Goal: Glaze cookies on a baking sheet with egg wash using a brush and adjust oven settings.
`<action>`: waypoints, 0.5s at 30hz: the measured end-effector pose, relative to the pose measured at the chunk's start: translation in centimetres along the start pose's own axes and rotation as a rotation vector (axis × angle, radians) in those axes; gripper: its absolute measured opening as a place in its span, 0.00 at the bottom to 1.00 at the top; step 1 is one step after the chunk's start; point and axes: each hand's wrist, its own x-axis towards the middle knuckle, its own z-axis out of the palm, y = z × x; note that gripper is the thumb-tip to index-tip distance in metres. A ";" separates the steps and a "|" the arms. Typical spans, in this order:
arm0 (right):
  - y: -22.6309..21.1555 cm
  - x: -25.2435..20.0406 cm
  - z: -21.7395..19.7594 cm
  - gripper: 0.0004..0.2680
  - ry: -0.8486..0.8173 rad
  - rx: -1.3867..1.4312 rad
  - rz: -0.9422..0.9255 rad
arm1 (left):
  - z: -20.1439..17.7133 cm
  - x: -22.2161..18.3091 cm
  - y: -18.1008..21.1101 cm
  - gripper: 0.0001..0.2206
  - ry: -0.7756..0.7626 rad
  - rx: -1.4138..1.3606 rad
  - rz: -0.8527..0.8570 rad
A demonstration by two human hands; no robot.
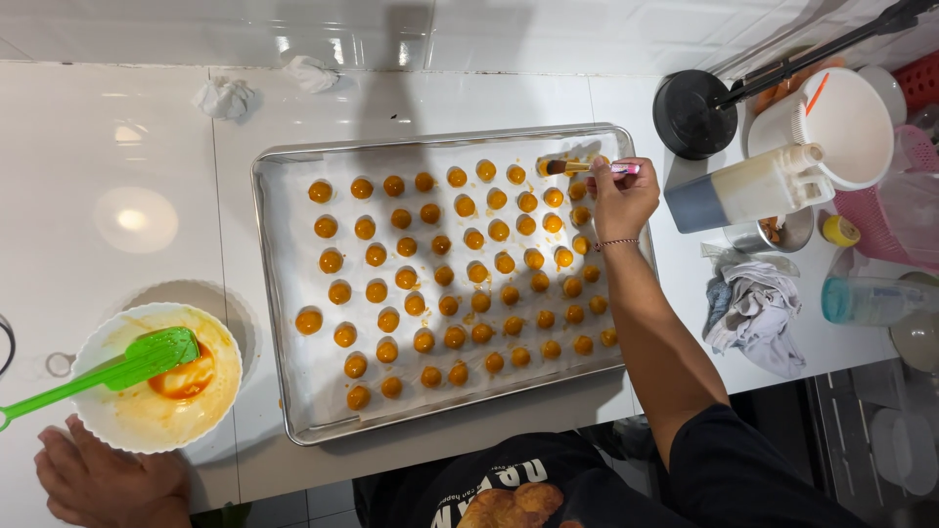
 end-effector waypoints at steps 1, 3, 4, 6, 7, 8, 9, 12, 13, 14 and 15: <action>-0.1 -0.1 0.0 0.10 0.002 -0.001 -0.001 | 0.0 0.0 0.0 0.35 0.000 -0.002 0.001; -0.3 -0.1 0.3 0.10 0.034 0.020 0.112 | -0.1 -0.1 -0.1 0.37 0.005 0.021 0.007; -0.3 0.0 0.3 0.10 0.034 0.022 0.110 | 0.0 0.0 0.0 0.37 0.008 0.021 0.006; -0.4 -0.1 0.2 0.10 0.079 0.034 0.152 | -0.1 0.0 0.1 0.39 -0.012 -0.032 -0.006; -0.6 -0.2 0.1 0.10 0.079 0.034 0.151 | 0.0 -0.1 0.0 0.39 -0.012 -0.032 -0.007; -0.9 -0.3 0.1 0.10 0.106 -0.004 0.173 | 0.0 -0.2 -0.1 0.39 0.000 -0.018 0.001; -1.1 -0.3 0.2 0.10 0.131 -0.039 0.194 | 0.2 -0.2 -0.2 0.38 0.015 -0.003 0.006; -0.7 -0.1 -0.1 0.10 0.120 -0.069 0.219 | -0.3 0.2 0.0 0.29 0.002 -0.040 0.024; -0.9 -0.2 -0.3 0.10 0.120 -0.069 0.219 | -0.3 0.1 0.1 0.29 0.002 -0.040 0.024; -1.2 -0.3 -0.5 0.11 0.134 -0.092 0.233 | -0.3 0.0 0.1 0.31 -0.010 -0.057 0.017; -1.6 -0.6 -0.4 0.11 0.145 -0.110 0.249 | -0.5 0.0 -0.1 0.33 -0.019 -0.068 0.011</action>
